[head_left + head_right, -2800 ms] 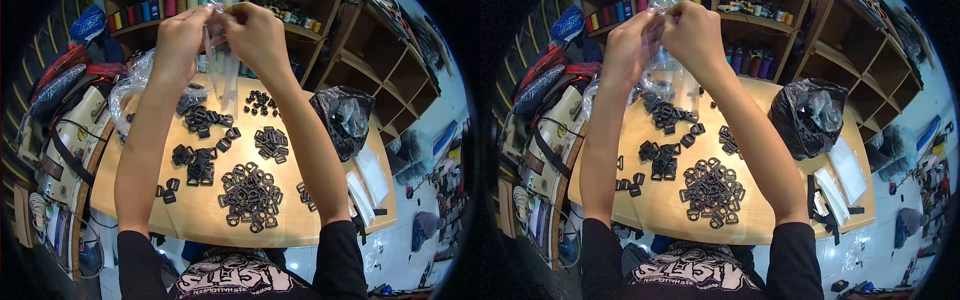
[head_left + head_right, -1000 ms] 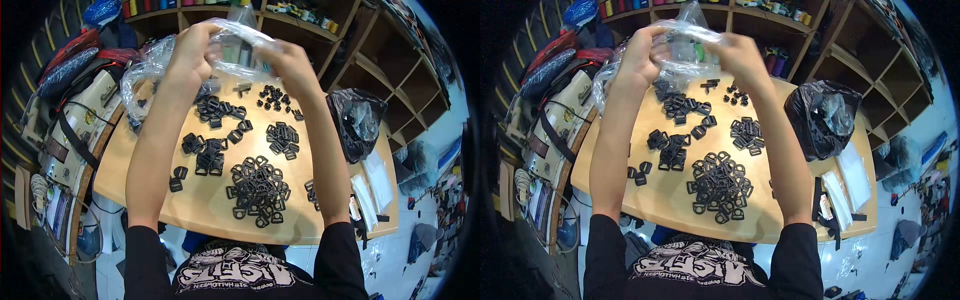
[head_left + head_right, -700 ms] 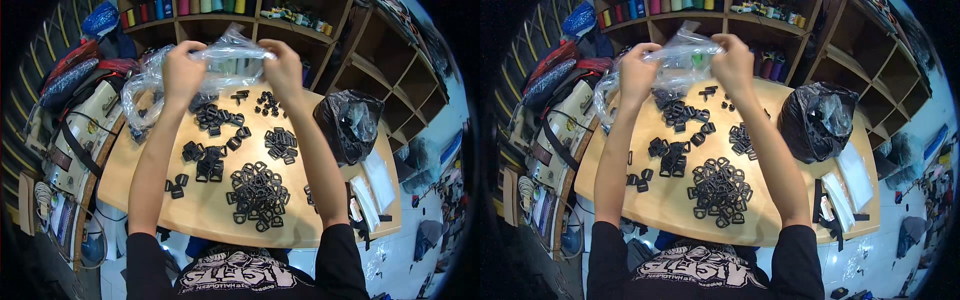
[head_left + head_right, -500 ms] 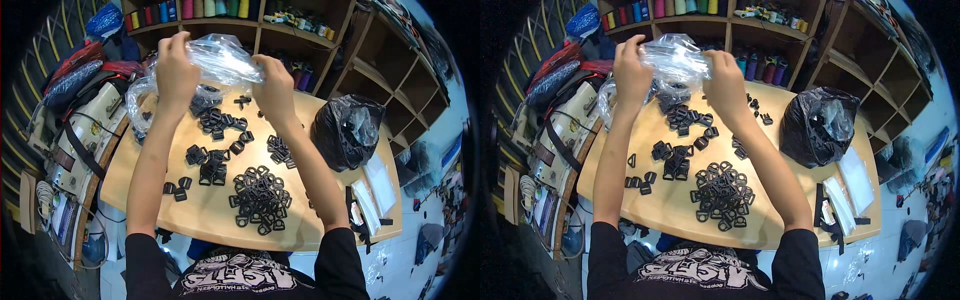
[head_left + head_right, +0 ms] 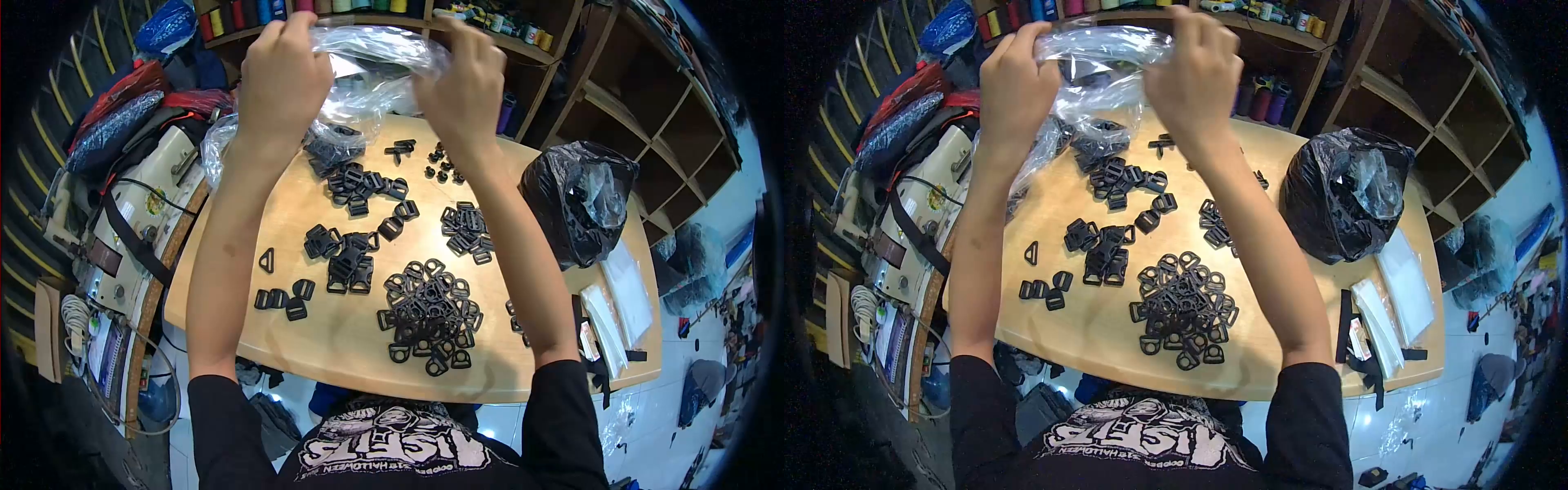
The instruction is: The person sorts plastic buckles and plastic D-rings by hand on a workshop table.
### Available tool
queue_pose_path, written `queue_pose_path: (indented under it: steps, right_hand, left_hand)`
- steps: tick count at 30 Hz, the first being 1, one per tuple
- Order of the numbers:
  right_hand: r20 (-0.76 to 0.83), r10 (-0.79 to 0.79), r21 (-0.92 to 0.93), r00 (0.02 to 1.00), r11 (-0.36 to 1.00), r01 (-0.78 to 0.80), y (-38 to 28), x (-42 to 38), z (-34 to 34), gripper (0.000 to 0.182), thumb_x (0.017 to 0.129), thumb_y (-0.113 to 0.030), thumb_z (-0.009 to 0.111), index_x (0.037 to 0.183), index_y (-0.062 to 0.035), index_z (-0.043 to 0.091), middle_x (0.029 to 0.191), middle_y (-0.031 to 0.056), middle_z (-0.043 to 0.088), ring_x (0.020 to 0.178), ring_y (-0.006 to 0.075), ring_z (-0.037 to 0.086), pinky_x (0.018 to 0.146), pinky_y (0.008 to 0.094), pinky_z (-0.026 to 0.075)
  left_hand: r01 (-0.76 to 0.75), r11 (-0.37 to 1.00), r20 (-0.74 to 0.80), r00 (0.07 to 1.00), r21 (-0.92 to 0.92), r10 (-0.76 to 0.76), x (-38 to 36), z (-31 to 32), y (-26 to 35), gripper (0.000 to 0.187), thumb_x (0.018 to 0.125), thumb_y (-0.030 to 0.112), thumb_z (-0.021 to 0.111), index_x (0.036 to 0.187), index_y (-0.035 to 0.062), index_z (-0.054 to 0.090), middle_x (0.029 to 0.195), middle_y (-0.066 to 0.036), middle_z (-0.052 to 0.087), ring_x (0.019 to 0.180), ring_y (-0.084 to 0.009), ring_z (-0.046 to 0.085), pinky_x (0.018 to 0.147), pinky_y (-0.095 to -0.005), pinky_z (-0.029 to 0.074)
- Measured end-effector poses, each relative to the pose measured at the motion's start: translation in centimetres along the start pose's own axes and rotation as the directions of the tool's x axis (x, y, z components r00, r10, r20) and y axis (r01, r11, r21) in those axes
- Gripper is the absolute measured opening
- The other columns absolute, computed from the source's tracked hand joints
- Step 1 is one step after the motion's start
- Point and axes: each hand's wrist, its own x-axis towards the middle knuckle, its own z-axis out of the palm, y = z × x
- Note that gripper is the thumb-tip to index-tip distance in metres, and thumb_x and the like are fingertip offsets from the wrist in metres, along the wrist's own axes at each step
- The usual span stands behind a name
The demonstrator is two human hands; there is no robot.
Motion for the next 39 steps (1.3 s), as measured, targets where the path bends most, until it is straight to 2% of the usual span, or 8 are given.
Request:
queue_pose_path:
  steps: [6,9,13,17,23,26,37,39]
  right_hand:
    - [0.36,0.389,0.273,0.848,0.826,-0.494,-0.5,-1.9,0.9,0.039,0.073,-0.01,0.069,0.108,0.0053,0.061,0.082,0.0219,0.069,0.077,0.0342,0.069,0.075,0.0394,0.054]
    - [0.599,0.589,0.434,0.543,0.332,-0.838,-0.8,-1.7,2.1,0.037,0.075,-0.012,0.071,0.107,0.0058,0.062,0.086,0.0173,0.071,0.078,0.0231,0.071,0.073,0.032,0.053]
    - [0.358,0.511,0.551,0.781,0.56,-0.619,-2.6,-1.9,1.5,0.038,0.072,-0.007,0.073,0.107,0.0007,0.061,0.089,0.0136,0.068,0.077,0.0182,0.066,0.072,0.031,0.052]
    - [0.123,-0.137,0.428,0.983,0.901,0.072,-1.4,-3.9,0.8,0.046,0.07,0.015,0.059,0.112,-0.0042,0.055,0.09,0.0129,0.057,0.084,0.0285,0.059,0.073,0.0365,0.05]
    - [0.192,0.197,0.421,0.962,0.869,-0.262,-0.9,-3.8,0.7,0.053,0.066,0.011,0.059,0.118,-0.0013,0.051,0.104,0.0195,0.053,0.098,0.0374,0.054,0.084,0.043,0.048]
    - [0.143,-0.044,0.406,0.989,0.914,-0.018,-1.5,-3.7,1.1,0.051,0.067,0.012,0.057,0.116,-0.0019,0.053,0.109,0.0199,0.053,0.103,0.0388,0.054,0.087,0.0423,0.048]
    - [0.157,-0.117,0.349,0.981,0.935,0.056,-2.5,-3.0,-5.6,0.063,0.073,-0.021,0.078,0.126,-0.0018,0.048,0.121,0.0214,0.05,0.108,0.0396,0.051,0.094,0.0435,0.046]
    - [0.523,-0.154,0.468,0.838,0.874,-0.131,-2.2,-4.1,-9.8,0.071,0.073,-0.024,0.078,0.132,-0.0017,0.044,0.125,0.0233,0.047,0.116,0.0407,0.044,0.097,0.0434,0.043]
  left_hand:
    - [0.275,0.949,0.03,0.961,-0.155,-0.274,-2.4,-0.4,-0.3,0.041,0.076,0.002,0.053,0.117,0.0051,0.062,0.087,-0.021,0.069,0.08,-0.0335,0.069,0.075,-0.0402,0.052]
    - [0.235,0.971,0.098,0.968,-0.041,-0.23,-3.5,0.3,0.4,0.031,0.083,0.01,0.061,0.114,0.0055,0.061,0.083,-0.021,0.069,0.078,-0.0348,0.07,0.068,-0.0408,0.054]
    - [0.273,0.962,0.073,0.96,-0.008,-0.271,-5.1,0.4,0.5,0.034,0.079,0.013,0.066,0.111,0.0022,0.06,0.089,-0.02,0.07,0.074,-0.0367,0.069,0.066,-0.0424,0.054]
    - [0.347,0.897,-0.024,0.93,-0.274,-0.367,-5.8,0.3,-1.6,0.047,0.078,0.008,0.057,0.124,0.0002,0.056,0.081,-0.021,0.069,0.069,-0.034,0.069,0.063,-0.0402,0.053]
    - [0.329,0.943,0.132,0.938,-0.039,-0.322,-8.5,-1.0,-0.9,0.059,0.078,0.006,0.059,0.137,0.0047,0.049,0.074,-0.016,0.062,0.063,-0.0264,0.063,0.063,-0.038,0.051]
    - [-0.159,0.921,-0.03,0.983,0.355,0.182,-6.8,-1.8,1.5,0.061,0.073,0.011,0.075,0.131,0.0105,0.054,0.102,-0.012,0.059,0.082,-0.0264,0.066,0.066,-0.0372,0.052]
    - [0.143,0.987,0.144,0.978,0.069,-0.151,-6.8,-0.2,2.3,0.038,0.08,0.0,0.062,0.117,0.0018,0.055,0.102,-0.017,0.055,0.086,-0.0369,0.064,0.072,-0.0427,0.053]
    - [0.267,0.964,0.245,0.933,0.014,-0.262,-7.2,0.0,2.7,0.042,0.082,0.008,0.063,0.121,0.0,0.052,0.106,-0.021,0.055,0.094,-0.0394,0.062,0.079,-0.0443,0.051]
